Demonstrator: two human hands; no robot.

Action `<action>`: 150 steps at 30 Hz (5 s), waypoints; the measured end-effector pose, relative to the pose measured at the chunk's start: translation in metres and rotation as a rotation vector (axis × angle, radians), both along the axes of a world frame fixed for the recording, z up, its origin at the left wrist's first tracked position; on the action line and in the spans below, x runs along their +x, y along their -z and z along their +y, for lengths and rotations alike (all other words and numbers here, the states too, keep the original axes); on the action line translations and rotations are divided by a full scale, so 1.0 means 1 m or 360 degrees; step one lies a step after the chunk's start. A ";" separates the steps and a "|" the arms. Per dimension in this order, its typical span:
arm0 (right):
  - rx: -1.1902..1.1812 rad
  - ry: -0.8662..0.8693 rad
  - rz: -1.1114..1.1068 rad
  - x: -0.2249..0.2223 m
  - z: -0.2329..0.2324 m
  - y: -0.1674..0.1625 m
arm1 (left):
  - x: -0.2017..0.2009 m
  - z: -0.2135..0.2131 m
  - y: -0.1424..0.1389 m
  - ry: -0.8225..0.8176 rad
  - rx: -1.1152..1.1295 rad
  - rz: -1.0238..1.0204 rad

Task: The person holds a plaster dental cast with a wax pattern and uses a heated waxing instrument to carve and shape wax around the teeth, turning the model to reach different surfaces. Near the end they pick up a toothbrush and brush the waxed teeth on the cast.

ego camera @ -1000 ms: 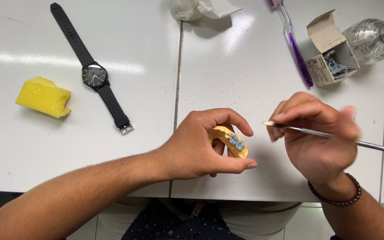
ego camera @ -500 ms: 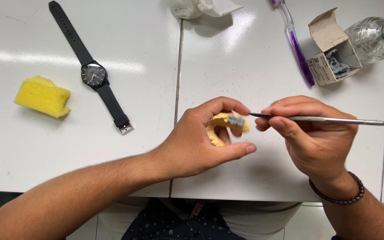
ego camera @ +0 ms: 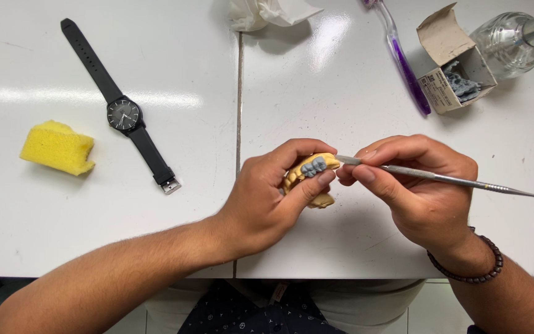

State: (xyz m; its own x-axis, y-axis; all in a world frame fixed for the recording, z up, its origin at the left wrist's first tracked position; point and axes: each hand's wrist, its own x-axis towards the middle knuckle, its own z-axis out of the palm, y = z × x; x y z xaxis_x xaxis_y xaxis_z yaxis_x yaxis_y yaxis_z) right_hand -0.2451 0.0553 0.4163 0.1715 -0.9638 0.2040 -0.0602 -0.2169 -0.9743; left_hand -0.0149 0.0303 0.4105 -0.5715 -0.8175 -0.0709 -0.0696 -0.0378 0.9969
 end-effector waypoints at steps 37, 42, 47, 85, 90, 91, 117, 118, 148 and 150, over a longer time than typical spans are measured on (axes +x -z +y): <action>-0.0364 0.0097 0.0519 0.004 0.005 -0.007 | 0.000 0.015 0.020 -0.0102 -0.0144 0.0258; -0.0371 0.0105 0.0542 0.003 0.004 -0.006 | 0.000 0.015 0.020 -0.0099 -0.0171 0.0234; -0.0361 0.0097 0.0523 0.004 0.004 -0.005 | 0.000 0.014 0.020 -0.0092 -0.0219 0.0213; -0.0320 0.0110 0.0533 0.000 0.006 -0.002 | -0.001 0.015 0.020 -0.0092 -0.0272 0.0099; -0.0306 0.0127 0.0519 0.001 0.007 -0.002 | -0.003 0.015 0.021 -0.0102 -0.0295 0.0081; -0.0304 0.0124 0.0511 0.001 0.007 -0.002 | -0.003 0.015 0.020 -0.0103 -0.0304 0.0077; -0.0280 0.0136 0.0513 0.000 0.008 0.000 | -0.002 0.016 0.022 -0.0105 -0.0359 0.0061; -0.0304 0.0130 0.0515 0.000 0.008 0.000 | -0.002 0.016 0.022 -0.0109 -0.0365 0.0054; -0.0345 0.0112 0.0511 0.001 0.008 0.000 | -0.002 0.015 0.020 -0.0093 -0.0306 0.0068; -0.0353 0.0119 0.0541 0.000 0.008 0.000 | -0.002 0.016 0.020 -0.0094 -0.0316 0.0065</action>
State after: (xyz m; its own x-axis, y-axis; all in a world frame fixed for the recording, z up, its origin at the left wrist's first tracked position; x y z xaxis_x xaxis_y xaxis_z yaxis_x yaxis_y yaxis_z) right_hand -0.2446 0.0631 0.4165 0.1960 -0.9152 0.3521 -0.3940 -0.4023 -0.8264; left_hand -0.0168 0.0459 0.3903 -0.5210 -0.8455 0.1172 -0.0326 0.1569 0.9871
